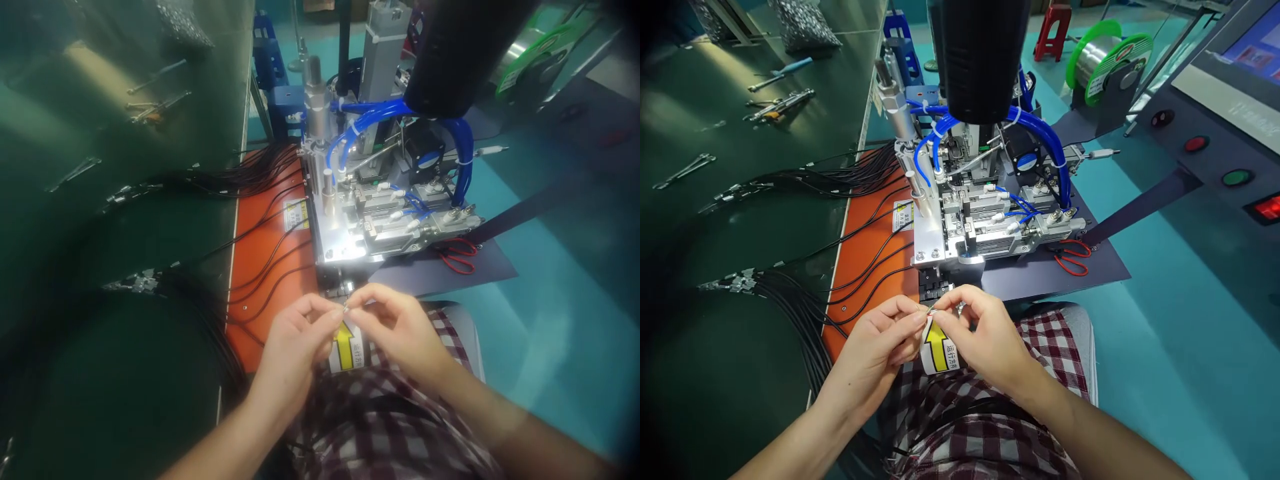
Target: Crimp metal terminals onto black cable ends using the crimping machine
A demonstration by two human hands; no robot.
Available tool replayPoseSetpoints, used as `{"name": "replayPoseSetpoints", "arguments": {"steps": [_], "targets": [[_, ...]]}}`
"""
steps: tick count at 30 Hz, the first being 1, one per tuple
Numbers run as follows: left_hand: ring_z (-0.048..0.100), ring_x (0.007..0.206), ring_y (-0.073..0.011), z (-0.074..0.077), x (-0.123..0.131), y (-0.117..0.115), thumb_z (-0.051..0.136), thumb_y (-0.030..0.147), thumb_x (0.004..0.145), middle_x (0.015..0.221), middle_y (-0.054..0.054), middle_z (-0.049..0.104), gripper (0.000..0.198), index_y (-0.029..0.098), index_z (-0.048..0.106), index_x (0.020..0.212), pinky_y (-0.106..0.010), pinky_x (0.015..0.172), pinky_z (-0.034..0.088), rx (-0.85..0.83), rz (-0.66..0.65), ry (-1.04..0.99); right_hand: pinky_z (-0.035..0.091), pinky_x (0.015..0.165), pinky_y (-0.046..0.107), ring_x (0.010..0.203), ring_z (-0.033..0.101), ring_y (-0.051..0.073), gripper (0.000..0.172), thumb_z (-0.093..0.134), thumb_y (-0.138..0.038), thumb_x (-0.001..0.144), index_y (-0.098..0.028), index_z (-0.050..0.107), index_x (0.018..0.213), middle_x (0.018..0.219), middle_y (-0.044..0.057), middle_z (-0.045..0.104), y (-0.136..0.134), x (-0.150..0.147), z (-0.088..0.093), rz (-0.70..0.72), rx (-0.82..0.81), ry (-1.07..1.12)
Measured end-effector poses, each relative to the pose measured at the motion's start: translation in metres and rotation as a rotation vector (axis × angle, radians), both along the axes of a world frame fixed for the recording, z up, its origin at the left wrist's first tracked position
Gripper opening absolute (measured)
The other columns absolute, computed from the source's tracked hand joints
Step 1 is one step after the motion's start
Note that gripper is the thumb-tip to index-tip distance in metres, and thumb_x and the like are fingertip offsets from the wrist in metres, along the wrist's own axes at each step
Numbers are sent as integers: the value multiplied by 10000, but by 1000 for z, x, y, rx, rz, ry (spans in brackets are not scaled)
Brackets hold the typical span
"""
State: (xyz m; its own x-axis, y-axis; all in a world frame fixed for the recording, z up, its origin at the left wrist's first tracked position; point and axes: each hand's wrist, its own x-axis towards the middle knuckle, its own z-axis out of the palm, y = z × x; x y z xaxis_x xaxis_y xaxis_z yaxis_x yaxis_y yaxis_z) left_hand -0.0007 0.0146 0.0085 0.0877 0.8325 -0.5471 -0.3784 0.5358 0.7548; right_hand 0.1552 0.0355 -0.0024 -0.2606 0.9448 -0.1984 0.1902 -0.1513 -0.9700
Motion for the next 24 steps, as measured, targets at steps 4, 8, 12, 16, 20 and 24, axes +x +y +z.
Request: {"name": "replayPoseSetpoints", "arguments": {"steps": [4,8,12,16,20,24], "targets": [[243,424,-9,-1,2,-2,749,305,741,506,84,420,217,149,599,725,-167,428,174,2,-29,64,450,579,256,611,523,123,83,656,-267,816,-185,661,809,786,17,635,-3,4,2,-70,140,-46],[237,436,-17,-4,2,-2,739,321,748,510,82,403,227,150,590,728,-181,439,156,13,-65,81,419,521,237,569,492,115,89,676,-257,781,-177,644,758,688,-2,605,-3,1,4,-61,65,-10],[233,436,-12,-4,1,-2,739,321,748,531,72,430,235,148,582,725,-189,445,140,12,-74,81,389,492,232,564,487,118,126,674,-284,764,-174,628,722,650,-3,582,-2,-2,5,-70,-76,57],[232,430,-8,-4,2,-2,740,317,746,532,69,448,225,145,596,744,-189,444,135,6,-78,58,366,477,224,588,492,123,170,699,-325,740,-172,630,714,668,7,581,-2,0,2,-73,-209,138],[224,425,-7,-4,1,-3,746,321,741,513,75,434,227,144,607,755,-185,439,132,4,-76,41,370,486,221,637,521,135,168,716,-327,734,-175,646,738,709,16,600,-3,3,-1,-59,-258,203],[228,428,-13,-6,0,-6,757,331,737,482,89,380,232,148,618,766,-172,435,139,8,-84,54,386,515,227,683,541,143,139,701,-299,755,-173,645,740,741,25,608,-4,5,-1,-40,-236,193]]}}
